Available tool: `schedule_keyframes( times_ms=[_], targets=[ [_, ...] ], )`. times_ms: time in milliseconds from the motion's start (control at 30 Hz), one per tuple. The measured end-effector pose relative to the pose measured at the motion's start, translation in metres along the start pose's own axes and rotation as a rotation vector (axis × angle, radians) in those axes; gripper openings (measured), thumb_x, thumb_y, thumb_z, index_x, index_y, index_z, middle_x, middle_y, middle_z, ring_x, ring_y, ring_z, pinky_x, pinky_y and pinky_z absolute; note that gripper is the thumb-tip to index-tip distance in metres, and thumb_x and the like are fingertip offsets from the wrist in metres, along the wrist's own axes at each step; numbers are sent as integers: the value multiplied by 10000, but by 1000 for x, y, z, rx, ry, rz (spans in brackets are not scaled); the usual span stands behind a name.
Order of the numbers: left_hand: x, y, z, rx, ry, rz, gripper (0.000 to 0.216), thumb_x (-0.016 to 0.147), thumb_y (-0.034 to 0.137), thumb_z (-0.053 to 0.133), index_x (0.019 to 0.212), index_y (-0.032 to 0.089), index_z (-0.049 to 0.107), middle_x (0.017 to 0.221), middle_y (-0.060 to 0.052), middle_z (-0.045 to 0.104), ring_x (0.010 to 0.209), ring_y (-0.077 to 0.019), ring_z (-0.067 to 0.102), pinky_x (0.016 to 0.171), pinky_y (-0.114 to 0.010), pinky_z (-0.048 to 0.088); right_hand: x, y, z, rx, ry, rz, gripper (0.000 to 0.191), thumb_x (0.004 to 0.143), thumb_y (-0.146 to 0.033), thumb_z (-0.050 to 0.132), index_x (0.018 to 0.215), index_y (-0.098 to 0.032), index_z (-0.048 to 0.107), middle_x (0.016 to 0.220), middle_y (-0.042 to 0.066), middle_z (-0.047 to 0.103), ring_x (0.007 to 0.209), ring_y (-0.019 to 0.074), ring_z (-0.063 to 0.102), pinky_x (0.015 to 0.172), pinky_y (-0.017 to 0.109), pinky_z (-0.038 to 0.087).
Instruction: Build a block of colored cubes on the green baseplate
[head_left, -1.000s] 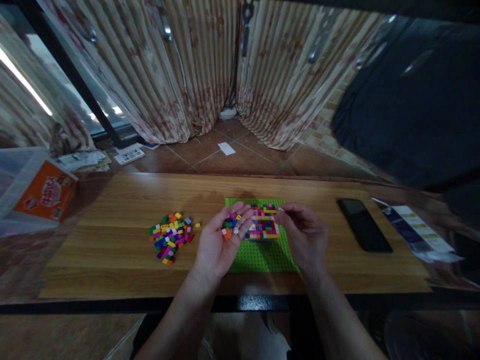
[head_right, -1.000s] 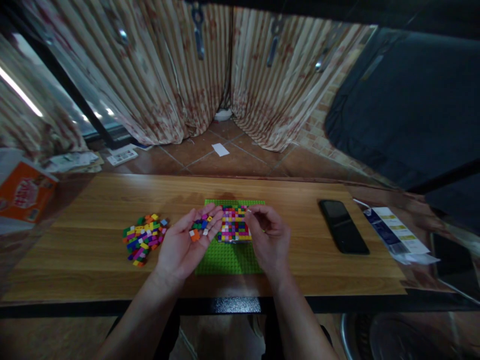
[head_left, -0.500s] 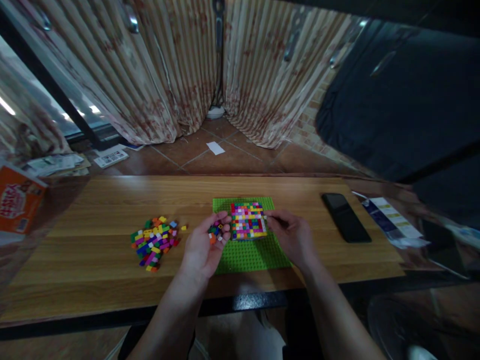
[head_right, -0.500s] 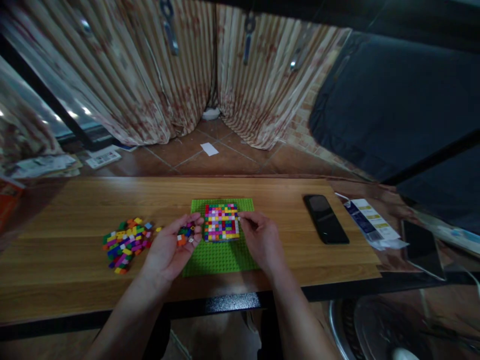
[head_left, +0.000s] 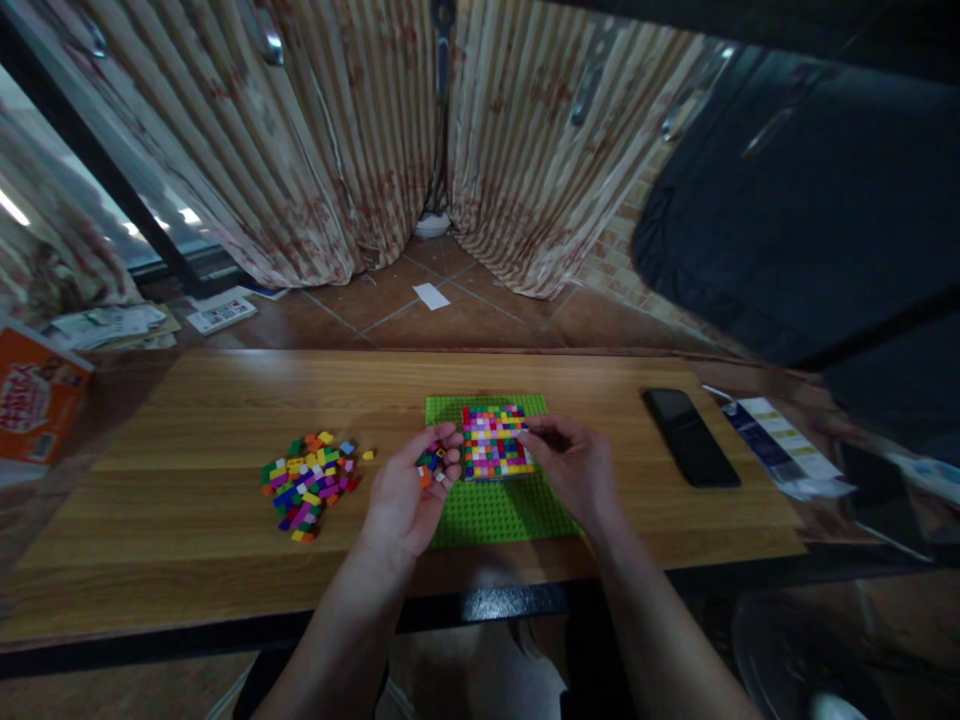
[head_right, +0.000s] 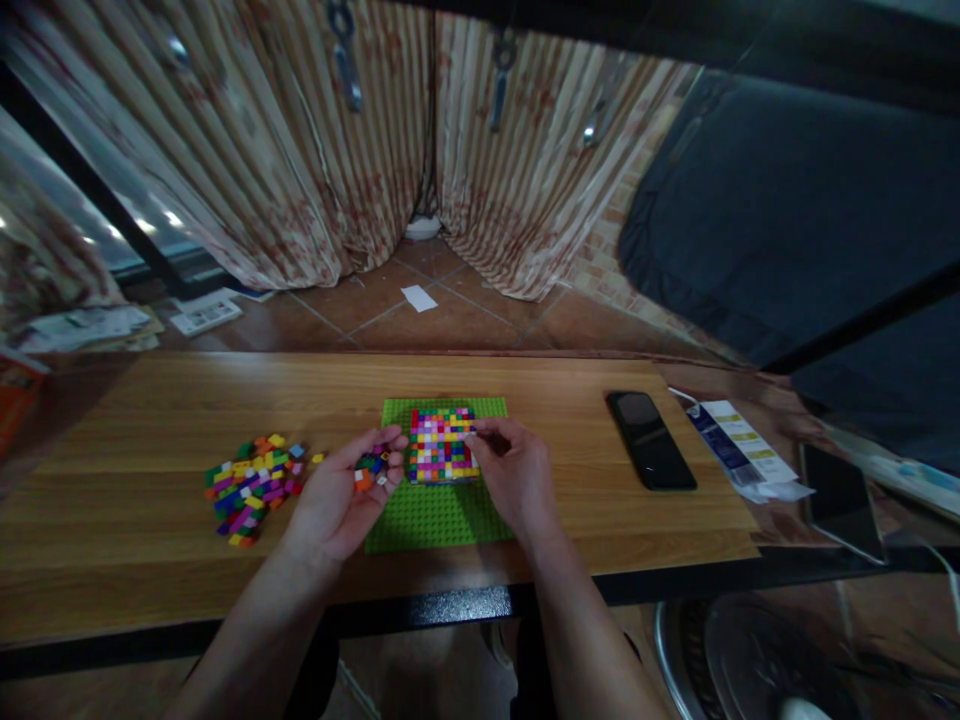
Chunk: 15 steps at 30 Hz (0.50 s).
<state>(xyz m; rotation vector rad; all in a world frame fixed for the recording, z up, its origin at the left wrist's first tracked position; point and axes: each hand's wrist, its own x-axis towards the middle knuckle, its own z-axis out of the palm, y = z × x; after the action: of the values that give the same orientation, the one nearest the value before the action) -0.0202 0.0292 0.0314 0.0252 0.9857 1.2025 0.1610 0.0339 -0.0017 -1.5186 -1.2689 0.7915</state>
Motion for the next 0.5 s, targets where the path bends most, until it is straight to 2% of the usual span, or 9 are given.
schedule_keyframes(
  times_ms=[233, 367, 500],
  targets=[
    [1, 0, -1, -16, -6, 1, 182, 867, 80, 517, 785, 56, 678, 729, -90, 655, 568, -82, 562, 509, -165, 476, 5, -2, -5, 95, -8, 68, 253, 662, -369, 764, 825, -178, 730, 764, 45, 739, 687, 176, 665, 662, 321, 546],
    [0, 0, -1, -17, -6, 0, 193, 873, 84, 509, 778, 55, 675, 725, -88, 652, 562, -81, 557, 501, -165, 471, 8, -2, -5, 135, 37, 115, 290, 710, -439, 719, 818, -169, 729, 732, 44, 723, 648, 161, 637, 610, 299, 524],
    [1, 0, 0, -16, -6, -1, 198, 874, 75, 501, 778, 54, 673, 721, -85, 650, 556, -77, 553, 501, -163, 467, 10, 2, 1, 169, 34, 123, 295, 710, -443, 727, 824, -171, 719, 760, 44, 723, 657, 152, 635, 625, 297, 518]
  ],
)
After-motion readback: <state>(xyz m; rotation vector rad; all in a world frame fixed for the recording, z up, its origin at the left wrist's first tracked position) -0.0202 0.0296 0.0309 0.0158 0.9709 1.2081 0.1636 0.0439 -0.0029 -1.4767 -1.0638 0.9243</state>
